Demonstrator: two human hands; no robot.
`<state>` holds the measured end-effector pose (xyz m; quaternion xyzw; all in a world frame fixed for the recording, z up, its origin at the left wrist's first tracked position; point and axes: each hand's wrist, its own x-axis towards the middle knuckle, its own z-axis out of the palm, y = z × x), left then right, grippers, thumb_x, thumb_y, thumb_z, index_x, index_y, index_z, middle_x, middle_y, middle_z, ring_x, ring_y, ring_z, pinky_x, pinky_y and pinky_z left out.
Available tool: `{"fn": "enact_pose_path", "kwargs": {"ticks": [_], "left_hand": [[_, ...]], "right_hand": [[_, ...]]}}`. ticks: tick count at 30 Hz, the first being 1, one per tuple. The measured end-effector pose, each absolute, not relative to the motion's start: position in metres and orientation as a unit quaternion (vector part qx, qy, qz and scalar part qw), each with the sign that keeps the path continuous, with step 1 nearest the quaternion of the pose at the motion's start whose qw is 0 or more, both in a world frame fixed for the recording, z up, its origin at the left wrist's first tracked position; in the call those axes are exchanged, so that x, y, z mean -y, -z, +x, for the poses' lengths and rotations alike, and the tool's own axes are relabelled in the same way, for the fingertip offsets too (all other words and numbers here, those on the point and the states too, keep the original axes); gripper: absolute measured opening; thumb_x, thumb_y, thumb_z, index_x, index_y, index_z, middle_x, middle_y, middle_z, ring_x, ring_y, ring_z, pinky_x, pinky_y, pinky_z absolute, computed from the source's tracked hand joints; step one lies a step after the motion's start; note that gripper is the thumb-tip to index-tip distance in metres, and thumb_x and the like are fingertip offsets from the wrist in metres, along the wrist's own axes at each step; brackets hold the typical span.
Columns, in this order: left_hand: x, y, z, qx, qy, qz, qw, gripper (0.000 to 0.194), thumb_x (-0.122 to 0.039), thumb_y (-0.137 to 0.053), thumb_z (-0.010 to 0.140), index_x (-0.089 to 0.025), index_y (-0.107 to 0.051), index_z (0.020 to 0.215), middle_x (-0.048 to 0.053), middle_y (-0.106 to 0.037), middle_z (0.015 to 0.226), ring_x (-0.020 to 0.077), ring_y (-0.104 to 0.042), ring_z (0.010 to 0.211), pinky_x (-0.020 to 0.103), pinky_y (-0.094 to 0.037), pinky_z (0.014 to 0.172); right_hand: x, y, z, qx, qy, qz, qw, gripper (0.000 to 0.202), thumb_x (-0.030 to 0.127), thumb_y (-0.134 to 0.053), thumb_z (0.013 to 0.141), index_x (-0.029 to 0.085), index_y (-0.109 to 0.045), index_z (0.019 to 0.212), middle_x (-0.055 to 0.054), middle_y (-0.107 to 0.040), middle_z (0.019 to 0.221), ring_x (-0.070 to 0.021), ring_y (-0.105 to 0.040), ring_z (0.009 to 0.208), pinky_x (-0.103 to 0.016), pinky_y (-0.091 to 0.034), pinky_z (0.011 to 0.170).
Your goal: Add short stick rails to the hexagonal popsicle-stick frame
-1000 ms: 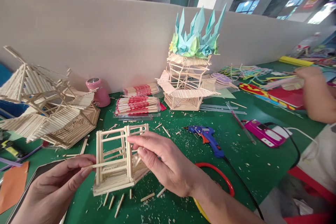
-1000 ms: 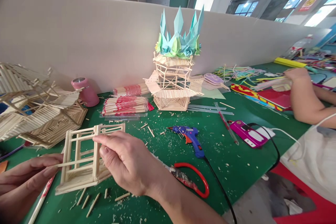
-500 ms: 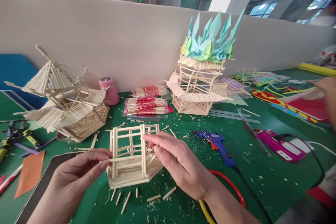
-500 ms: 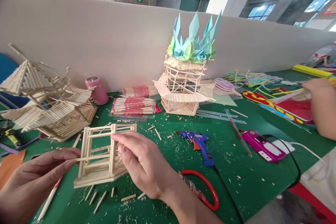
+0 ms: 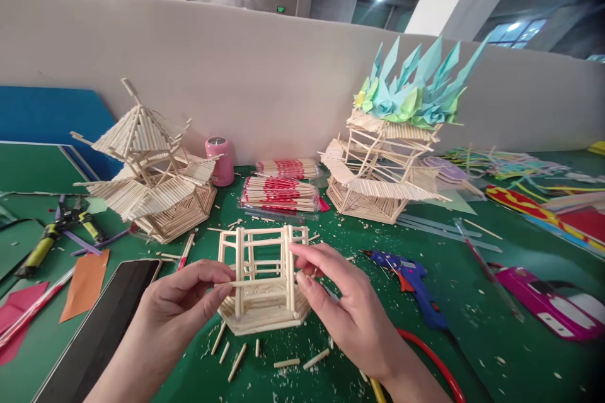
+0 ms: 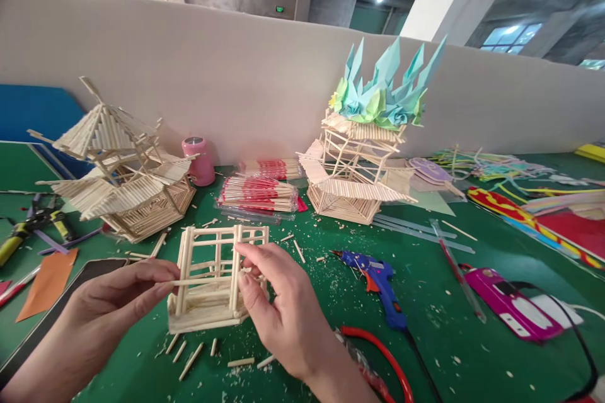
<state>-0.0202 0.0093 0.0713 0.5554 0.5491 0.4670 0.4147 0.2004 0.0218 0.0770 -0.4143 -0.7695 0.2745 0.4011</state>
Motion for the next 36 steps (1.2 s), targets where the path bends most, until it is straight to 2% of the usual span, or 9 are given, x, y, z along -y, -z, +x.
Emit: {"fn": "enact_pose_path", "kwargs": {"ticks": [3,9,18,23,28,32,36], "left_hand": [[-0.006,-0.07,-0.017,-0.532,-0.48,0.554,0.423,0.005,-0.021,-0.065,0.069,-0.022,-0.07,0.067,0.0,-0.07,0.073,0.0131,-0.063,0.068,0.015,-0.05,0.059],[-0.002,-0.073,-0.01,-0.525,-0.491,0.552,0.423,0.007,-0.021,-0.063,0.072,-0.022,-0.069,0.068,0.0,-0.07,0.073,0.0127,-0.063,0.068,0.015,-0.05,0.059],[0.001,-0.069,-0.005,-0.523,-0.497,0.589,0.364,0.008,-0.019,-0.061,0.072,-0.022,-0.068,0.072,-0.001,-0.071,0.074,0.0129,-0.065,0.069,0.017,-0.052,0.061],[0.007,-0.067,-0.002,-0.552,-0.474,0.621,0.293,0.008,-0.018,-0.062,0.073,-0.022,-0.068,0.075,0.0,-0.072,0.076,0.0141,-0.066,0.069,0.019,-0.053,0.063],[0.008,-0.066,-0.002,-0.543,-0.472,0.649,0.248,0.008,-0.018,-0.061,0.073,-0.021,-0.067,0.075,0.001,-0.072,0.076,0.0162,-0.067,0.073,0.022,-0.054,0.066],[0.008,-0.062,-0.006,-0.552,-0.471,0.631,0.274,0.008,-0.019,-0.061,0.073,-0.022,-0.068,0.076,0.0,-0.073,0.078,0.0152,-0.068,0.072,0.02,-0.054,0.066],[0.008,-0.064,-0.007,-0.564,-0.473,0.594,0.326,0.008,-0.022,-0.063,0.072,-0.023,-0.07,0.075,0.0,-0.075,0.081,0.0155,-0.069,0.071,0.019,-0.056,0.065]], "right_hand": [[-0.021,-0.072,0.196,0.782,-0.229,-0.41,0.411,0.033,0.014,-0.048,0.085,0.018,-0.056,0.116,-0.007,-0.057,0.095,-0.0148,-0.057,0.081,-0.029,-0.051,0.071],[-0.02,-0.065,0.194,0.794,-0.217,-0.392,0.411,0.025,0.01,-0.049,0.084,0.015,-0.065,0.103,-0.006,-0.049,0.085,-0.0126,-0.054,0.069,-0.025,-0.048,0.056],[-0.02,-0.069,0.197,0.811,-0.173,-0.393,0.397,0.019,0.008,-0.05,0.083,0.015,-0.066,0.091,-0.005,-0.046,0.084,-0.0122,-0.052,0.067,-0.025,-0.046,0.054],[-0.02,-0.067,0.197,0.81,-0.186,-0.405,0.381,0.019,0.01,-0.049,0.084,0.015,-0.066,0.091,-0.006,-0.046,0.085,-0.0142,-0.053,0.069,-0.027,-0.048,0.057],[-0.019,-0.065,0.197,0.803,-0.211,-0.404,0.384,0.022,0.011,-0.049,0.084,0.02,-0.065,0.097,-0.006,-0.046,0.088,-0.0149,-0.053,0.072,-0.029,-0.048,0.06],[-0.021,-0.063,0.198,0.789,-0.229,-0.41,0.396,0.023,0.012,-0.047,0.086,0.022,-0.06,0.102,-0.005,-0.049,0.09,-0.0148,-0.055,0.078,-0.029,-0.048,0.066],[-0.021,-0.058,0.198,0.737,-0.272,-0.454,0.421,0.011,0.018,-0.049,0.085,0.023,-0.05,0.096,-0.002,-0.054,0.086,-0.0146,-0.055,0.076,-0.029,-0.049,0.069]]}}
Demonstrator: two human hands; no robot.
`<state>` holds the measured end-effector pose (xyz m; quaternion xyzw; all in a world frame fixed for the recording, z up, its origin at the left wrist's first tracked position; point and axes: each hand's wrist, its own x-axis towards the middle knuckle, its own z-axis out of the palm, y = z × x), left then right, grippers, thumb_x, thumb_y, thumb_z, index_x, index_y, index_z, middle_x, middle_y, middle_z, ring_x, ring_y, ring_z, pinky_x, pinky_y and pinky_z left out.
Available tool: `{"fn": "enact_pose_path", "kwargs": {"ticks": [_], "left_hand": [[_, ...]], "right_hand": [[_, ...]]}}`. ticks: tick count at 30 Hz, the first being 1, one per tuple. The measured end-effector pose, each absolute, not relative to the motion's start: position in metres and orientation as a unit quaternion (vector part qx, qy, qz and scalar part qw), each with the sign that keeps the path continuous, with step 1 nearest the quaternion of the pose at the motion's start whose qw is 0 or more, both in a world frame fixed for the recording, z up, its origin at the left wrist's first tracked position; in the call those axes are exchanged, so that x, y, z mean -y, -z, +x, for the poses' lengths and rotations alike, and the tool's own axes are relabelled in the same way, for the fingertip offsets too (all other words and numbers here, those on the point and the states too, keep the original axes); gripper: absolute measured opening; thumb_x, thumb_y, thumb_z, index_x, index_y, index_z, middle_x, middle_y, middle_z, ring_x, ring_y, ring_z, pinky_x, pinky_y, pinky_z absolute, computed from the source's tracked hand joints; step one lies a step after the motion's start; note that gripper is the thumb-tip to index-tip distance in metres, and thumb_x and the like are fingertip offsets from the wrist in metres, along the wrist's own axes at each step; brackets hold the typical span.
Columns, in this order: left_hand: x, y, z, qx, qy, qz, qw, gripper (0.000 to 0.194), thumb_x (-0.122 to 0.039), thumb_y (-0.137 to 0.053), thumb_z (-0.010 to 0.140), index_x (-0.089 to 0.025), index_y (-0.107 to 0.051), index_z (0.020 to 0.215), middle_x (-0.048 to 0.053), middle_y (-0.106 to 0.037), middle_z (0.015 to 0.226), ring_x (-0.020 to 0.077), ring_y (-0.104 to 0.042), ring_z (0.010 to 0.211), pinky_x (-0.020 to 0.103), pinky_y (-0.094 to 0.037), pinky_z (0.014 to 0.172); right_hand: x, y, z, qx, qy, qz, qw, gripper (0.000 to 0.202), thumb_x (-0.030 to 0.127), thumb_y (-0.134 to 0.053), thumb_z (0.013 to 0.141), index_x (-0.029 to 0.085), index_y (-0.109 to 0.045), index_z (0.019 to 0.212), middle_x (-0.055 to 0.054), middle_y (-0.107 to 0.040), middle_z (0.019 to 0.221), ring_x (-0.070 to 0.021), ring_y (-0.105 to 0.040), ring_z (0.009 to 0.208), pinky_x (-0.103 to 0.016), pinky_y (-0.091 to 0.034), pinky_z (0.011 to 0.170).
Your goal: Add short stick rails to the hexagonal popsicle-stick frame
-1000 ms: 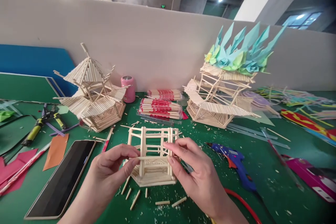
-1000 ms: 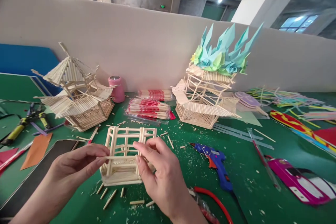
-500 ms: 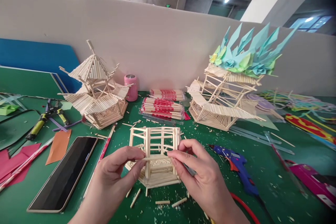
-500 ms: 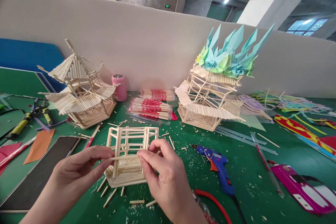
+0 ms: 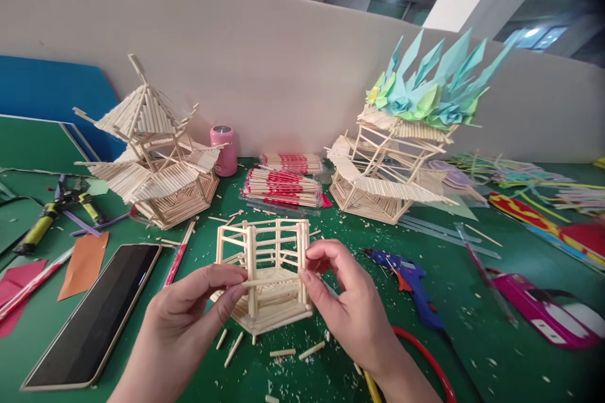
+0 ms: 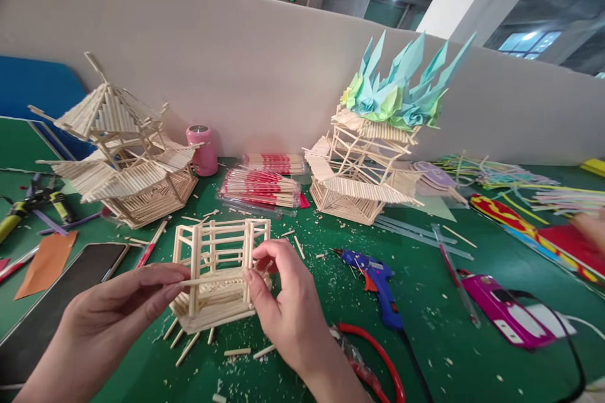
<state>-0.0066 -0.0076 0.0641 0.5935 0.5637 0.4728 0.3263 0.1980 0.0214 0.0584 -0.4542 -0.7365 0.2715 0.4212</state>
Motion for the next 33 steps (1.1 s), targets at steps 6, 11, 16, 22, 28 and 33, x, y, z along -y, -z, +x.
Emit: {"fn": "enact_pose_path", "kwargs": {"ticks": [6,11,16,22,28,33], "left_hand": [[0.004,-0.073,0.0,-0.566,-0.511,0.543,0.35,0.005,-0.022,-0.068,0.062,-0.023,-0.073,0.064,0.0,-0.076,0.072,0.0171,-0.07,0.062,0.017,-0.056,0.055],[0.003,-0.073,0.0,-0.58,-0.519,0.511,0.363,0.006,-0.022,-0.069,0.059,-0.025,-0.073,0.061,-0.001,-0.076,0.071,0.0174,-0.07,0.062,0.017,-0.056,0.054],[-0.003,-0.077,0.001,-0.584,-0.517,0.497,0.379,0.006,-0.023,-0.07,0.055,-0.026,-0.074,0.06,0.0,-0.076,0.069,0.018,-0.069,0.058,0.019,-0.056,0.05],[-0.012,-0.086,0.005,-0.582,-0.498,0.502,0.402,0.005,-0.024,-0.07,0.051,-0.025,-0.073,0.054,0.002,-0.076,0.067,0.019,-0.07,0.06,0.018,-0.055,0.051],[-0.011,-0.087,0.008,-0.594,-0.489,0.504,0.391,0.003,-0.027,-0.07,0.05,-0.025,-0.072,0.052,0.002,-0.075,0.064,0.0191,-0.069,0.06,0.019,-0.055,0.052],[-0.011,-0.081,0.004,-0.6,-0.473,0.525,0.374,0.007,-0.031,-0.071,0.052,-0.025,-0.073,0.056,0.002,-0.076,0.07,0.0202,-0.069,0.065,0.02,-0.055,0.056]], "right_hand": [[-0.023,-0.057,0.196,0.674,-0.356,-0.478,0.436,0.014,0.024,-0.051,0.085,0.023,-0.046,0.098,-0.003,-0.059,0.09,-0.0146,-0.058,0.08,-0.028,-0.05,0.072],[-0.025,-0.062,0.194,0.654,-0.411,-0.478,0.418,0.027,0.028,-0.051,0.086,0.022,-0.046,0.112,-0.006,-0.064,0.097,-0.0156,-0.061,0.082,-0.031,-0.05,0.075],[-0.024,-0.065,0.193,0.605,-0.446,-0.498,0.433,0.028,0.033,-0.054,0.084,0.02,-0.049,0.109,-0.006,-0.068,0.092,-0.0169,-0.063,0.079,-0.031,-0.051,0.068],[-0.021,-0.067,0.194,0.577,-0.445,-0.515,0.451,0.027,0.034,-0.055,0.083,0.02,-0.051,0.105,-0.005,-0.069,0.088,-0.0158,-0.062,0.075,-0.029,-0.05,0.065],[-0.021,-0.068,0.195,0.585,-0.437,-0.52,0.443,0.024,0.034,-0.054,0.083,0.019,-0.053,0.102,-0.004,-0.069,0.085,-0.0143,-0.06,0.068,-0.03,-0.05,0.065],[-0.024,-0.068,0.197,0.594,-0.438,-0.511,0.442,0.023,0.033,-0.052,0.085,0.02,-0.054,0.104,-0.004,-0.068,0.085,-0.0148,-0.062,0.07,-0.031,-0.052,0.067]]}}
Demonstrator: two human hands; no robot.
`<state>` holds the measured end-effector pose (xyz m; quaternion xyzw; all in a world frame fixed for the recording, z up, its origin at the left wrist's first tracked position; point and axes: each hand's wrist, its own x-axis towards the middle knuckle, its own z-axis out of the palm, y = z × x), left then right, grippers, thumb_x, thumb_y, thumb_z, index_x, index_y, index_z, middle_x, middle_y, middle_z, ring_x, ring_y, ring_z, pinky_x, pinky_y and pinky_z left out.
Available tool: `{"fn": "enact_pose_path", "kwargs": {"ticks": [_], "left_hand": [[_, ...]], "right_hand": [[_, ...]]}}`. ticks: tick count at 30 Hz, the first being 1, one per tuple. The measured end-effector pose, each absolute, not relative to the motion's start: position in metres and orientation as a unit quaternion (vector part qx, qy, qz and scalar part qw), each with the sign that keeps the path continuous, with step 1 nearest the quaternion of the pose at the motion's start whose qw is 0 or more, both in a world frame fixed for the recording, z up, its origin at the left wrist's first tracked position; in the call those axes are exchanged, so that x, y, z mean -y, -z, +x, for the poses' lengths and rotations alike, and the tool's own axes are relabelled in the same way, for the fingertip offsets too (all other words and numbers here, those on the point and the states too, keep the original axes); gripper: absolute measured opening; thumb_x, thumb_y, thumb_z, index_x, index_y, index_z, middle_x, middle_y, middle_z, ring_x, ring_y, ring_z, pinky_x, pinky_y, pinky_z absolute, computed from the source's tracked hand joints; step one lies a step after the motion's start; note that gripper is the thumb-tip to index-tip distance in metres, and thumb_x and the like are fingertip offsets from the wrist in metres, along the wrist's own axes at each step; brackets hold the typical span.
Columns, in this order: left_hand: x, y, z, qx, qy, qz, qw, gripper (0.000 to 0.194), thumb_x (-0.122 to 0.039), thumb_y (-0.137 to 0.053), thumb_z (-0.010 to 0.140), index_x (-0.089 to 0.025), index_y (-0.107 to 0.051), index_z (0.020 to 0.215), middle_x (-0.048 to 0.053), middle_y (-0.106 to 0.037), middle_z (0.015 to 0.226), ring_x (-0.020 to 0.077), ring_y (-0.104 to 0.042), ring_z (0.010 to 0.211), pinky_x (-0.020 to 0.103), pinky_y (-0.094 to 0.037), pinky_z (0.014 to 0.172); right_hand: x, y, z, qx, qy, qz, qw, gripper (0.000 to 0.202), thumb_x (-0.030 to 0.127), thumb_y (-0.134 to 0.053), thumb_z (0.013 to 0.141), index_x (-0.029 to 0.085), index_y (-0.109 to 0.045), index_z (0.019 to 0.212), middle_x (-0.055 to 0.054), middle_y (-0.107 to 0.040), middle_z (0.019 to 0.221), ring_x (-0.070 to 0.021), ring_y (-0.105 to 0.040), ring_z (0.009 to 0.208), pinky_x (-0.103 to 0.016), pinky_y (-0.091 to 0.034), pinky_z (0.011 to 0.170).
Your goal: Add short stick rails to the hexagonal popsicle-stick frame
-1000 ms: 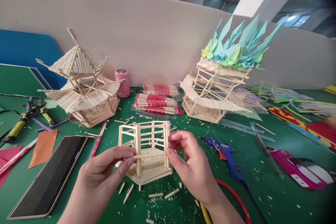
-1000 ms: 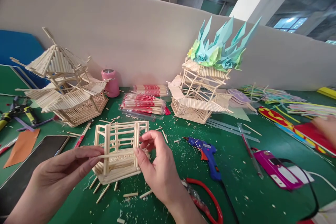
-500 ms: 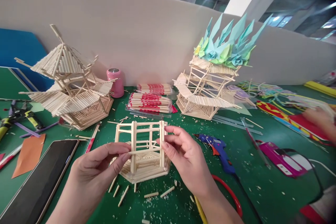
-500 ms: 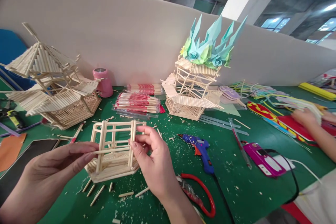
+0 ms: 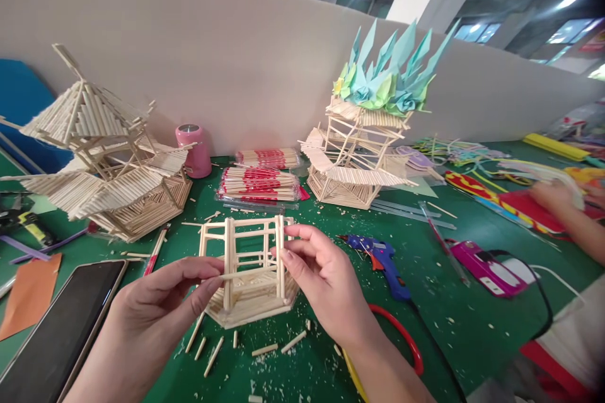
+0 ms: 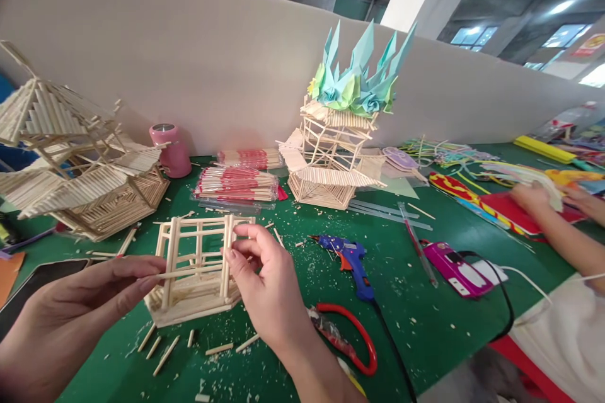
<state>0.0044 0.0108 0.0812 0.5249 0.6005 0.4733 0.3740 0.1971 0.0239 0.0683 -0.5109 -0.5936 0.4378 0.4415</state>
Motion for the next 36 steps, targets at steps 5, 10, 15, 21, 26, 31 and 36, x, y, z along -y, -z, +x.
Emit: {"fn": "enact_pose_path", "kwargs": {"ticks": [5,10,15,21,26,31,36], "left_hand": [[-0.013,-0.074,-0.003,-0.605,-0.452,0.547,0.361,0.009,-0.034,-0.071,0.056,-0.027,-0.074,0.061,0.0,-0.076,0.075,0.0185,-0.068,0.067,0.017,-0.054,0.056],[-0.013,-0.067,-0.009,-0.609,-0.453,0.536,0.37,0.007,-0.033,-0.072,0.057,-0.028,-0.073,0.062,-0.002,-0.076,0.075,0.0173,-0.069,0.067,0.016,-0.054,0.057],[-0.014,-0.068,-0.01,-0.611,-0.447,0.532,0.38,0.007,-0.033,-0.074,0.056,-0.028,-0.073,0.061,-0.003,-0.076,0.075,0.0174,-0.068,0.069,0.015,-0.054,0.058],[-0.017,-0.076,-0.002,-0.608,-0.455,0.525,0.385,0.008,-0.032,-0.074,0.052,-0.027,-0.073,0.058,-0.001,-0.075,0.071,0.017,-0.068,0.065,0.014,-0.053,0.055],[-0.017,-0.081,0.001,-0.61,-0.45,0.525,0.386,0.01,-0.033,-0.073,0.051,-0.025,-0.074,0.057,0.002,-0.076,0.072,0.0185,-0.068,0.061,0.017,-0.053,0.053],[-0.013,-0.084,0.003,-0.598,-0.452,0.543,0.378,0.009,-0.032,-0.071,0.057,-0.023,-0.072,0.059,0.003,-0.075,0.072,0.0183,-0.067,0.062,0.018,-0.053,0.053],[-0.013,-0.085,0.007,-0.566,-0.489,0.545,0.378,0.004,-0.025,-0.069,0.057,-0.022,-0.071,0.058,0.002,-0.074,0.066,0.0162,-0.066,0.059,0.017,-0.052,0.051]], "right_hand": [[-0.026,-0.071,0.199,0.597,-0.445,-0.505,0.436,0.021,0.028,-0.051,0.085,0.02,-0.054,0.104,-0.002,-0.068,0.081,-0.0154,-0.064,0.072,-0.029,-0.052,0.063],[-0.028,-0.076,0.199,0.59,-0.468,-0.497,0.432,0.022,0.025,-0.053,0.083,0.019,-0.053,0.104,-0.001,-0.069,0.078,-0.0139,-0.063,0.067,-0.029,-0.052,0.063],[-0.028,-0.076,0.198,0.586,-0.462,-0.504,0.435,0.022,0.026,-0.053,0.082,0.019,-0.053,0.104,-0.002,-0.069,0.079,-0.0149,-0.063,0.069,-0.029,-0.051,0.061],[-0.028,-0.074,0.198,0.592,-0.46,-0.499,0.435,0.023,0.026,-0.054,0.082,0.019,-0.053,0.104,-0.002,-0.069,0.08,-0.0144,-0.062,0.068,-0.028,-0.05,0.061],[-0.027,-0.076,0.195,0.593,-0.451,-0.507,0.434,0.027,0.025,-0.057,0.079,0.02,-0.052,0.105,-0.001,-0.067,0.081,-0.0133,-0.06,0.069,-0.026,-0.049,0.061],[-0.025,-0.075,0.191,0.597,-0.424,-0.52,0.439,0.028,0.022,-0.058,0.077,0.019,-0.052,0.104,0.0,-0.066,0.081,-0.0117,-0.057,0.066,-0.025,-0.048,0.061],[-0.023,-0.076,0.191,0.594,-0.428,-0.525,0.434,0.03,0.024,-0.057,0.077,0.018,-0.051,0.106,-0.001,-0.066,0.081,-0.0128,-0.058,0.066,-0.026,-0.049,0.06]]}}
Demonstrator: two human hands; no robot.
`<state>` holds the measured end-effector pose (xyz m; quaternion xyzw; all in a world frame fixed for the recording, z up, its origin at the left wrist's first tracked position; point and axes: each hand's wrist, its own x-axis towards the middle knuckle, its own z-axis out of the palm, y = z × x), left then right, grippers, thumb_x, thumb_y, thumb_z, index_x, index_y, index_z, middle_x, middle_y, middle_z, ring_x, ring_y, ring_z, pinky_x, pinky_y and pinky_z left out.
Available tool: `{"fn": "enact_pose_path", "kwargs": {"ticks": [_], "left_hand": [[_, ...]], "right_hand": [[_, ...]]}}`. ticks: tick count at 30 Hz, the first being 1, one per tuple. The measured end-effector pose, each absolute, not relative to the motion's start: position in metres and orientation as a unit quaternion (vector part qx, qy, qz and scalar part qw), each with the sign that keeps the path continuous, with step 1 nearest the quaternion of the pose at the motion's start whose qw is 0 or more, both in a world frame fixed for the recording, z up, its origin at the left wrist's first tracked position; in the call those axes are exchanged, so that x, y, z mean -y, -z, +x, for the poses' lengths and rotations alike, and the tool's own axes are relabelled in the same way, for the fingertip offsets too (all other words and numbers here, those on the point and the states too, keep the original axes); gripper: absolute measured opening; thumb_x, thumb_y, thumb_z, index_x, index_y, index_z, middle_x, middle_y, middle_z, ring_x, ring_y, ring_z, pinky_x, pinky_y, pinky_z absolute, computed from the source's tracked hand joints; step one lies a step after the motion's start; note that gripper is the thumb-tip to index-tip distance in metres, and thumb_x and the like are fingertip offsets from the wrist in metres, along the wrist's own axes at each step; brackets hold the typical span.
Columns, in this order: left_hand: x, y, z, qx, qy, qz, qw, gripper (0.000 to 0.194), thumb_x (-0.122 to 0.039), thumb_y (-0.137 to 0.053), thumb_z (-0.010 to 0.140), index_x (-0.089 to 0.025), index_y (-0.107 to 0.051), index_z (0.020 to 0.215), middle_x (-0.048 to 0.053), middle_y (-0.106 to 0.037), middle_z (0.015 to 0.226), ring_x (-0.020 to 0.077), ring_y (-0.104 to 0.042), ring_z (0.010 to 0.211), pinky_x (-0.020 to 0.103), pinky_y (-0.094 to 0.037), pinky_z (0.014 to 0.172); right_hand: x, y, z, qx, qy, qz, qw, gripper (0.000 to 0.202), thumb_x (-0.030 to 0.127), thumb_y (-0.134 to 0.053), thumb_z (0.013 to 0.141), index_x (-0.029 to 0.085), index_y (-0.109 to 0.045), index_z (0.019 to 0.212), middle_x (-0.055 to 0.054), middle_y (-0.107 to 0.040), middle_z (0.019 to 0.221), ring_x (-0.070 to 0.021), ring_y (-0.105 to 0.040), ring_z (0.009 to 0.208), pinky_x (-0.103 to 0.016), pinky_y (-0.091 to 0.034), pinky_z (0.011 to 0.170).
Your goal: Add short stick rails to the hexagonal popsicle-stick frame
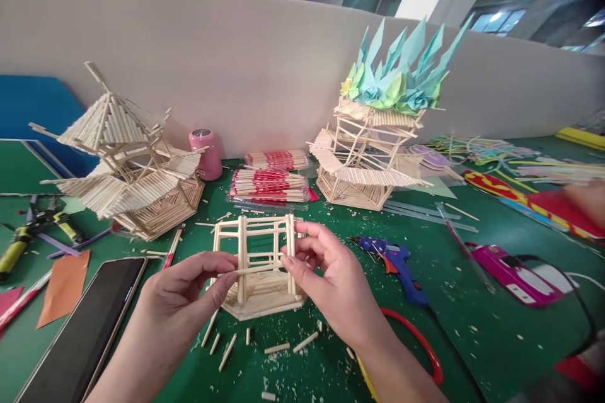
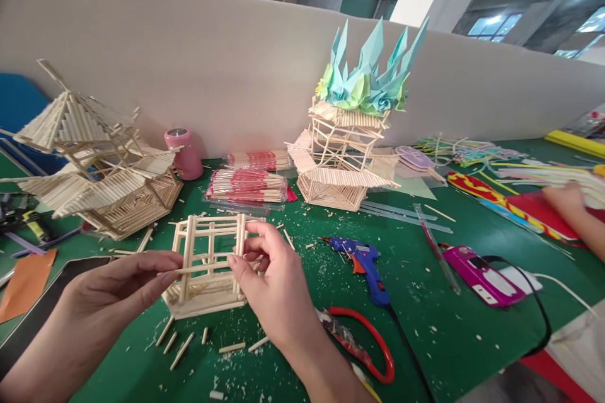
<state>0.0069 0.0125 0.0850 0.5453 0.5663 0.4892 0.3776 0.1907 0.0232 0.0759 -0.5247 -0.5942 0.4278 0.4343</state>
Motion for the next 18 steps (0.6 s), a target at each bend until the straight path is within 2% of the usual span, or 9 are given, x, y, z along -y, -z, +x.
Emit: {"fn": "enact_pose_path", "kwargs": {"ticks": [8,18], "left_hand": [[-0.01,-0.08,0.004,-0.558,-0.495,0.571,0.344,0.005,-0.023,-0.068,0.061,-0.023,-0.072,0.064,0.001,-0.074,0.068,0.0148,-0.067,0.058,0.016,-0.053,0.053],[-0.006,-0.071,0.005,-0.561,-0.455,0.658,0.214,0.005,-0.025,-0.065,0.069,-0.024,-0.07,0.07,-0.002,-0.074,0.072,0.0135,-0.068,0.064,0.016,-0.053,0.061]], "right_hand": [[-0.024,-0.074,0.19,0.597,-0.414,-0.529,0.439,0.029,0.025,-0.057,0.076,0.019,-0.051,0.104,-0.001,-0.067,0.08,-0.0124,-0.058,0.065,-0.025,-0.049,0.058],[-0.022,-0.075,0.19,0.604,-0.404,-0.529,0.438,0.029,0.026,-0.056,0.077,0.019,-0.051,0.105,-0.001,-0.068,0.081,-0.0126,-0.059,0.065,-0.025,-0.05,0.06]]}}
